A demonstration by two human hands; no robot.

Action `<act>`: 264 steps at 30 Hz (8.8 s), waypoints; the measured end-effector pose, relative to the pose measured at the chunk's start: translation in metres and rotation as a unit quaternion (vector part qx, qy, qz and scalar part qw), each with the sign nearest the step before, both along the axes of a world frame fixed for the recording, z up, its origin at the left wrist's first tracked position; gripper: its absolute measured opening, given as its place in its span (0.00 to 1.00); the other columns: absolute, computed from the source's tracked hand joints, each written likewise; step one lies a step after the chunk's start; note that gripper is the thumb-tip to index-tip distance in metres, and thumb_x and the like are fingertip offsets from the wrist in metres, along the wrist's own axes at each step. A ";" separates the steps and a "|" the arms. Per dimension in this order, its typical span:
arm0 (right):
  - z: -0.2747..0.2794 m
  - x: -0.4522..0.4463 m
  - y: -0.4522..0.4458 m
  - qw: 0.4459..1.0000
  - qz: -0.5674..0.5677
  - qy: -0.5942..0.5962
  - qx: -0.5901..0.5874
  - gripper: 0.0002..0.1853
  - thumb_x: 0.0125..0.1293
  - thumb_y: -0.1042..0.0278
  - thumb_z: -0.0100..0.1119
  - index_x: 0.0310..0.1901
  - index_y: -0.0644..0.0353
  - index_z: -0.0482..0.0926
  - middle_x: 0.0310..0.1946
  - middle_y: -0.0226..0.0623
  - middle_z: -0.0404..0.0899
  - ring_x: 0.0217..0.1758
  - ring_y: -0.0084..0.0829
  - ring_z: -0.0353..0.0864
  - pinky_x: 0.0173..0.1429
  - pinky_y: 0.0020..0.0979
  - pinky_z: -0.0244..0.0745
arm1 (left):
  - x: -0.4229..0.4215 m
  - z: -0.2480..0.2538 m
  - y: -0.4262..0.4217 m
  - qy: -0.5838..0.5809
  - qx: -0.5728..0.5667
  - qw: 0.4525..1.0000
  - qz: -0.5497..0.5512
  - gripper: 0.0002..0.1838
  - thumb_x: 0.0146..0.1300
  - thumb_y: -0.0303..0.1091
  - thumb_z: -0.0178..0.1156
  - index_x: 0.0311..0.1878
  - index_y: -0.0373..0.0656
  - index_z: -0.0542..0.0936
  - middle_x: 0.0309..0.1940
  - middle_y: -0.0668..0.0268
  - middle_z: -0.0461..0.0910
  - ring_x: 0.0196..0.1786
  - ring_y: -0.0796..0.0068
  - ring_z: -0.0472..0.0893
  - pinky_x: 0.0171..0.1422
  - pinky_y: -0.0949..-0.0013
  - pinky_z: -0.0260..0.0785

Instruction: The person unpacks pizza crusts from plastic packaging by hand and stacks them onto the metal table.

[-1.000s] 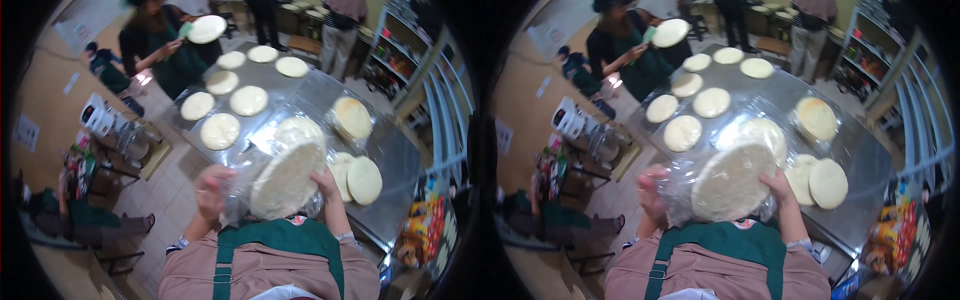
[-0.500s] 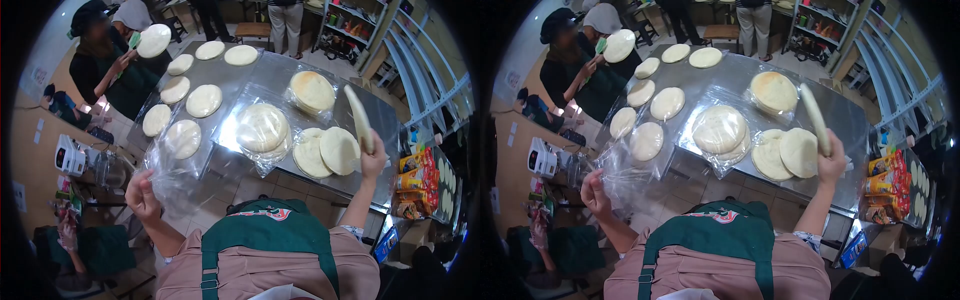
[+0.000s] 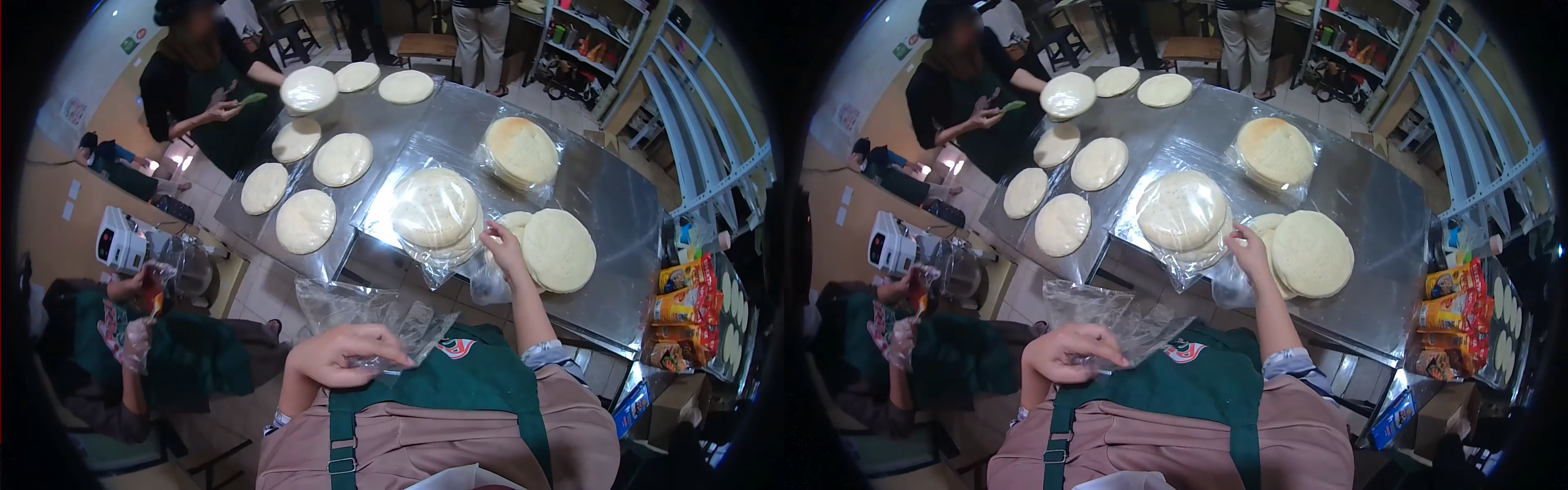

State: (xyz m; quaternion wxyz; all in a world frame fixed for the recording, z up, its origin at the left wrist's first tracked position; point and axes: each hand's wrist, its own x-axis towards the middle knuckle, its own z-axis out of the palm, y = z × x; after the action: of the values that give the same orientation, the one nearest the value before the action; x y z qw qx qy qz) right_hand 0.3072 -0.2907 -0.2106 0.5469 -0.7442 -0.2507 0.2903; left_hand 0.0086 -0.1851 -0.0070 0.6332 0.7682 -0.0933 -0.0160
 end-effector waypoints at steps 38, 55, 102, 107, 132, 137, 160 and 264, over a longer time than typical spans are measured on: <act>0.146 -0.114 0.014 0.775 0.583 -0.209 0.125 0.09 0.48 0.72 0.57 0.35 0.57 0.74 0.42 0.31 0.74 0.29 0.31 0.77 0.32 0.26 0.70 | 0.039 -0.109 0.013 0.237 -0.405 0.785 0.405 0.21 0.50 0.35 0.50 0.46 0.32 0.68 0.37 0.58 0.74 0.39 0.69 0.75 0.45 0.68 0.67; 0.079 -0.034 0.045 0.948 0.095 0.256 0.162 0.08 0.56 0.69 0.55 0.35 0.62 0.73 0.25 0.24 0.72 0.26 0.15 0.68 0.32 0.17 0.63 | 0.007 -0.107 0.008 0.064 -0.449 0.793 0.408 0.36 0.37 0.32 0.55 0.55 0.32 0.59 0.47 0.53 0.69 0.47 0.61 0.72 0.53 0.66 0.64; 0.183 -0.059 -0.022 0.840 0.373 0.237 0.315 0.06 0.59 0.70 0.48 0.30 0.58 0.61 0.20 0.43 0.75 0.11 0.12 0.59 0.14 0.14 0.50 | 0.031 -0.059 -0.008 -0.020 0.128 0.865 0.485 0.23 0.44 0.41 0.59 0.46 0.44 0.71 0.26 0.61 0.74 0.26 0.72 0.74 0.34 0.72 0.66; 0.181 -0.085 -0.008 0.826 0.448 0.282 0.192 0.05 0.60 0.71 0.47 0.31 0.60 0.62 0.26 0.38 0.76 0.18 0.11 0.65 0.20 0.11 0.55 | 0.058 -0.064 -0.029 -0.023 0.362 0.868 0.340 0.15 0.44 0.43 0.59 0.32 0.43 0.74 0.20 0.61 0.73 0.24 0.62 0.75 0.27 0.65 0.67; 0.155 -0.093 0.007 0.897 0.375 -0.043 0.230 0.22 0.48 0.70 0.62 0.47 0.59 0.70 0.40 0.30 0.75 0.36 0.22 0.74 0.36 0.22 0.68 | 0.027 -0.046 -0.016 0.074 -0.267 0.897 0.345 0.11 0.59 0.38 0.49 0.29 0.40 0.72 0.22 0.73 0.71 0.25 0.86 0.67 0.28 0.81 0.57; 0.150 -0.108 0.006 0.922 0.279 -0.084 0.254 0.21 0.47 0.70 0.62 0.46 0.59 0.70 0.39 0.34 0.74 0.29 0.25 0.72 0.32 0.20 0.66 | 0.029 -0.055 -0.015 0.025 -0.253 0.892 0.373 0.12 0.60 0.41 0.48 0.29 0.42 0.71 0.22 0.75 0.68 0.25 0.87 0.65 0.30 0.82 0.56; 0.143 -0.120 0.007 0.948 0.250 0.046 0.191 0.07 0.50 0.70 0.59 0.28 0.62 0.72 0.29 0.27 0.68 0.19 0.14 0.58 0.23 0.16 0.54 | 0.042 -0.065 -0.028 -0.006 -0.177 0.890 0.421 0.12 0.61 0.37 0.46 0.26 0.41 0.71 0.20 0.77 0.64 0.24 0.89 0.60 0.27 0.83 0.51; 0.159 -0.059 -0.002 0.910 0.167 -0.367 -0.095 0.20 0.45 0.55 0.59 0.38 0.60 0.75 0.24 0.43 0.76 0.26 0.37 0.76 0.32 0.32 0.69 | 0.021 -0.069 -0.011 0.134 -0.073 0.938 0.313 0.10 0.47 0.36 0.62 0.29 0.40 0.76 0.22 0.69 0.75 0.26 0.82 0.73 0.31 0.78 0.64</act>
State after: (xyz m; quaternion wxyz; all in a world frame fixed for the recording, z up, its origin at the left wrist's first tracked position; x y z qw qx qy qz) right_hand 0.2485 -0.2932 -0.0514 0.2867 -0.7941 -0.5252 0.1067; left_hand 0.0297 -0.1965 -0.0763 0.6675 0.7008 0.2364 0.0868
